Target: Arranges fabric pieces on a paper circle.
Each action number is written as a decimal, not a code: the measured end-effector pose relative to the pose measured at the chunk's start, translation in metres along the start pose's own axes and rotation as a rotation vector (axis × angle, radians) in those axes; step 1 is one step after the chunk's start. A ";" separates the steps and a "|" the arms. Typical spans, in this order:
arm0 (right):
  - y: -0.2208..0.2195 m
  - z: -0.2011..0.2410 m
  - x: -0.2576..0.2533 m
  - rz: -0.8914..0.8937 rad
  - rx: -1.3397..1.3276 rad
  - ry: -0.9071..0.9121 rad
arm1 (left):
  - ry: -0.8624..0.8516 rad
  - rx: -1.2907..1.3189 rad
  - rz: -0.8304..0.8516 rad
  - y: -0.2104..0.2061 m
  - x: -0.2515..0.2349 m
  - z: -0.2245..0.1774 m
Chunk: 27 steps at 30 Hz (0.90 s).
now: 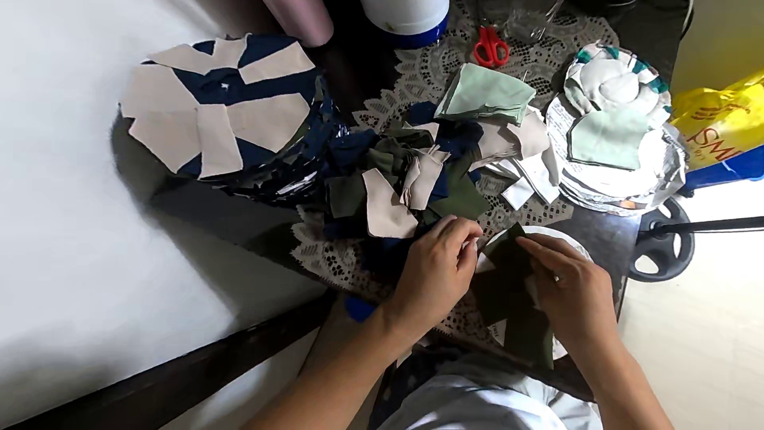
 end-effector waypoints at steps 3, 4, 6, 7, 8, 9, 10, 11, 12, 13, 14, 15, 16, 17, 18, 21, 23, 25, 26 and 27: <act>0.000 0.001 -0.001 0.000 -0.008 -0.009 | -0.032 -0.019 0.005 -0.002 0.001 0.000; 0.000 0.001 -0.001 0.002 -0.013 -0.012 | -0.040 -0.028 0.010 -0.003 0.001 0.000; -0.001 0.002 -0.002 0.005 -0.019 -0.018 | -0.048 -0.034 0.019 -0.004 0.000 0.000; -0.001 0.002 -0.002 0.007 -0.016 -0.019 | -0.050 -0.035 0.022 -0.004 0.001 0.000; -0.001 0.002 -0.002 0.007 -0.013 -0.019 | -0.053 -0.038 0.026 -0.005 0.001 0.000; -0.001 0.002 -0.002 0.006 -0.007 -0.020 | -0.057 -0.040 0.027 -0.005 0.002 0.000; -0.001 0.002 -0.001 0.002 -0.001 -0.019 | -0.061 -0.039 0.027 -0.005 0.002 0.000; -0.002 0.002 -0.001 -0.001 0.004 -0.018 | -0.065 -0.038 0.027 -0.005 0.003 0.000; -0.002 0.002 -0.001 -0.003 0.007 -0.017 | -0.070 -0.038 0.028 -0.006 0.004 0.000; -0.002 0.003 -0.001 -0.005 0.011 -0.014 | -0.076 -0.041 0.030 -0.006 0.004 0.000; -0.003 0.003 -0.001 -0.007 0.017 -0.009 | -0.083 -0.048 0.031 -0.007 0.004 -0.001; -0.004 0.004 -0.001 -0.009 0.024 -0.004 | -0.090 -0.059 0.033 -0.007 0.004 -0.001; -0.004 0.004 -0.001 -0.010 0.032 0.002 | -0.097 -0.073 0.036 -0.008 0.005 -0.002; -0.005 0.005 -0.001 -0.011 0.043 0.005 | -0.103 -0.089 0.036 -0.009 0.005 -0.002; -0.005 0.006 -0.001 -0.011 0.056 0.007 | -0.107 -0.103 0.035 -0.010 0.005 -0.002; -0.005 0.007 -0.002 -0.007 0.101 -0.012 | -0.107 -0.124 0.034 -0.011 0.005 -0.003; -0.005 0.007 -0.002 -0.001 0.112 -0.029 | -0.106 -0.127 0.033 -0.011 0.005 -0.003; -0.004 0.007 -0.002 0.001 0.115 -0.036 | -0.101 -0.131 0.035 -0.011 0.005 -0.003; -0.004 0.007 -0.002 0.002 0.115 -0.040 | -0.100 -0.134 0.035 -0.011 0.005 -0.003; -0.004 0.007 -0.002 0.003 0.115 -0.044 | -0.100 -0.136 0.035 -0.012 0.005 -0.003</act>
Point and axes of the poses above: each hand's wrist, its own x-axis away from the middle knuckle, its own y-axis out of the back of the hand, z = x × y, the point moved 2 cm from there along -x, towards the middle knuckle, and after that the axes turned 15 degrees about -y, right-handed, at the moved point
